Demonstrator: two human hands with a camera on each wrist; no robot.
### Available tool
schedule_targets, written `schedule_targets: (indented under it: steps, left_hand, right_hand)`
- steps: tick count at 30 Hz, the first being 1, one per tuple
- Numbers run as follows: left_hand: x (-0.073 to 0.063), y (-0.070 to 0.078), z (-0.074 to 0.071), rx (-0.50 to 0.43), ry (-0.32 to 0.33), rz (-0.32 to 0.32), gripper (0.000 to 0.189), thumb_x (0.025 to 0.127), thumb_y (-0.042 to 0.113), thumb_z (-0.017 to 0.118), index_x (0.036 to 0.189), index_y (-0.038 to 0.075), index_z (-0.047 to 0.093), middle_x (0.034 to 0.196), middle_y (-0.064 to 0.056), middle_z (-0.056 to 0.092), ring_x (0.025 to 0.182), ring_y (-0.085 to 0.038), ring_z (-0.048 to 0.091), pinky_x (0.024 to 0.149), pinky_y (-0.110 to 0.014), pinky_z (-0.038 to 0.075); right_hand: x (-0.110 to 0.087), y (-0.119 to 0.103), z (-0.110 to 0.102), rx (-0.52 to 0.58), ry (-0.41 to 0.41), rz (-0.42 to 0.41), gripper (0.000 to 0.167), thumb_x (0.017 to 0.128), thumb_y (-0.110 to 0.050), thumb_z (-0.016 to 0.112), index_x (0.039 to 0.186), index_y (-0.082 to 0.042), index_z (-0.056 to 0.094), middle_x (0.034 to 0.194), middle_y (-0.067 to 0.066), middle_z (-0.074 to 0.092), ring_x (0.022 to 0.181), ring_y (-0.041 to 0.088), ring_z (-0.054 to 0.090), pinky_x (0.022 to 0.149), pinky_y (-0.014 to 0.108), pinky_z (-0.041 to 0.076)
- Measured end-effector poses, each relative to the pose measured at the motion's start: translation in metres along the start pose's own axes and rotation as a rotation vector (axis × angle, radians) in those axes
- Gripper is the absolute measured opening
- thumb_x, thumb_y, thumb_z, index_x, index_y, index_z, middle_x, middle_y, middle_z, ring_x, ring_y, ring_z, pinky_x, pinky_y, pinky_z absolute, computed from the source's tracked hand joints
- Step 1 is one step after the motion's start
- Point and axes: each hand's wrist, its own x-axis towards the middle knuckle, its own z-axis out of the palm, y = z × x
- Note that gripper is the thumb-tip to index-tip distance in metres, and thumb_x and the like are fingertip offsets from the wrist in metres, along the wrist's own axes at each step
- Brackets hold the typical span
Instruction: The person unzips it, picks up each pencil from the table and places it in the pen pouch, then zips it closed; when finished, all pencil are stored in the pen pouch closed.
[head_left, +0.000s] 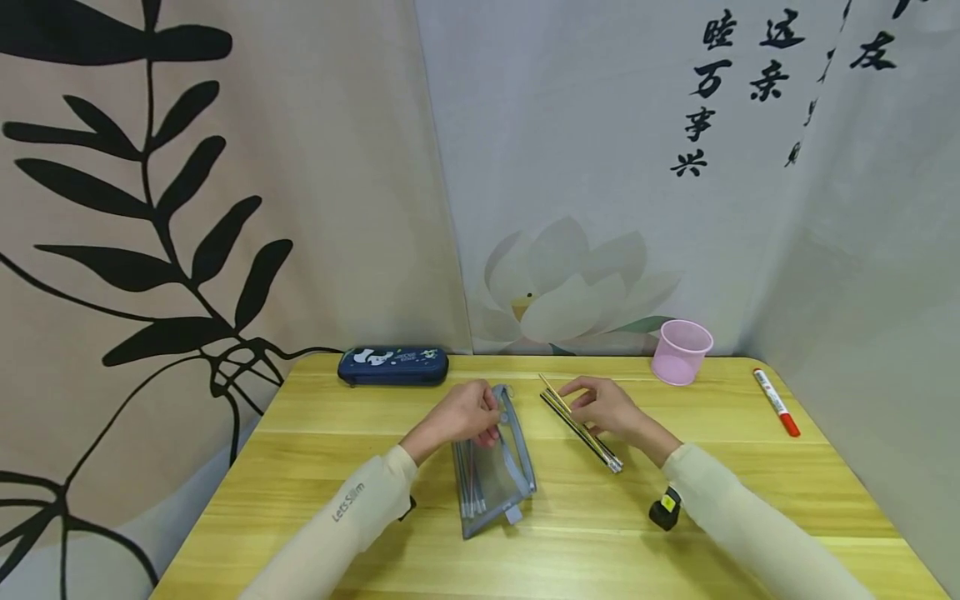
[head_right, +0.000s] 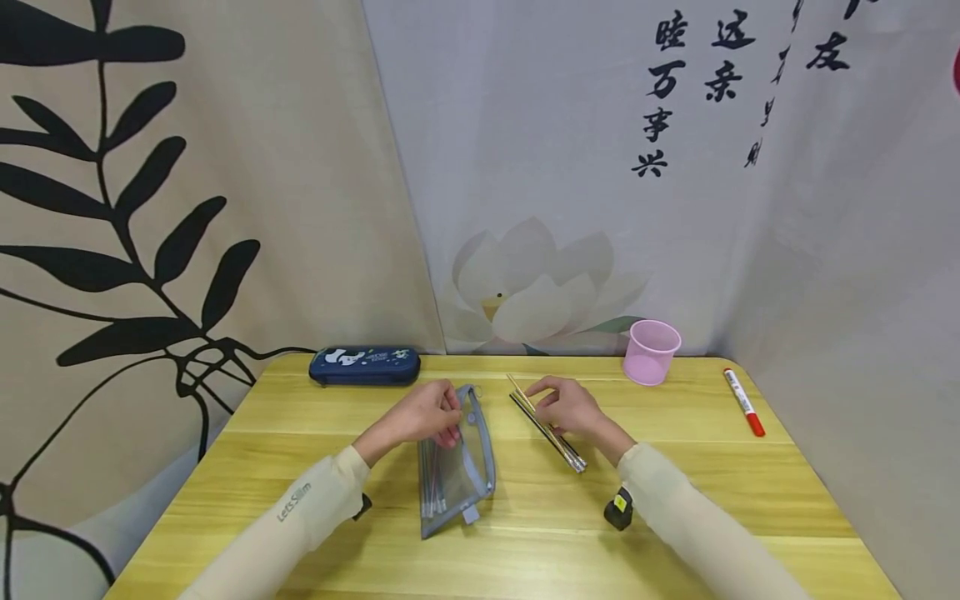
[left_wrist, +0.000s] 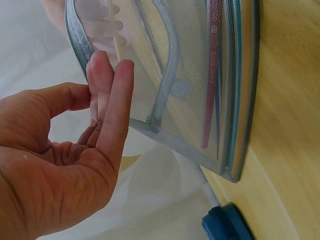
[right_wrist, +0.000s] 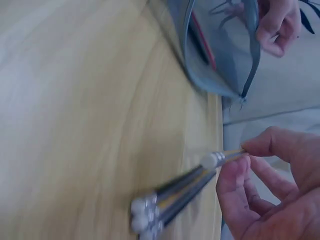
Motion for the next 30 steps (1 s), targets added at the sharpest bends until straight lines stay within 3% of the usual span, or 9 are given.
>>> schedule_targets:
  steps: [7,13,20,30]
  left_hand:
    - [0.0,-0.001,0.0,0.006,0.005,-0.007,0.005,0.101,0.004,0.061,0.1,0.001,0.058,0.073,-0.011,0.074,0.062,-0.025,0.077,0.07,-0.049,0.069]
    - [0.0,-0.001,0.001,-0.002,0.009,-0.004,0.005,0.101,0.004,0.061,0.1,0.001,0.058,0.072,-0.011,0.075,0.062,-0.026,0.077,0.069,-0.05,0.069]
    - [0.0,0.0,0.001,-0.017,0.015,-0.006,0.005,0.1,0.003,0.061,0.1,0.0,0.058,0.072,-0.011,0.075,0.065,-0.03,0.078,0.069,-0.05,0.069]
    - [0.003,0.002,0.003,-0.023,-0.01,-0.004,0.005,0.1,0.003,0.061,0.102,0.0,0.058,0.074,-0.013,0.075,0.065,-0.03,0.078,0.069,-0.049,0.069]
  right_hand:
    - [-0.005,-0.007,0.019,0.096,-0.127,-0.01,0.045,0.093,-0.002,0.064,0.138,-0.002,0.061,0.088,0.006,0.064,0.068,0.017,0.053,0.058,0.033,0.055]
    - [-0.007,-0.015,0.036,0.163,-0.219,0.014,0.048,0.093,-0.003,0.066,0.14,-0.003,0.059,0.1,0.013,0.071,0.073,0.015,0.061,0.065,0.035,0.061]
    - [-0.001,-0.023,0.05,0.161,-0.212,0.067,0.047,0.092,-0.006,0.068,0.138,-0.007,0.062,0.116,0.022,0.075,0.084,0.019,0.071,0.071,0.038,0.067]
    - [0.007,-0.031,0.067,0.238,-0.2,0.175,0.048,0.09,-0.006,0.072,0.137,-0.003,0.063,0.096,0.009,0.078,0.077,0.015,0.072,0.068,0.033,0.067]
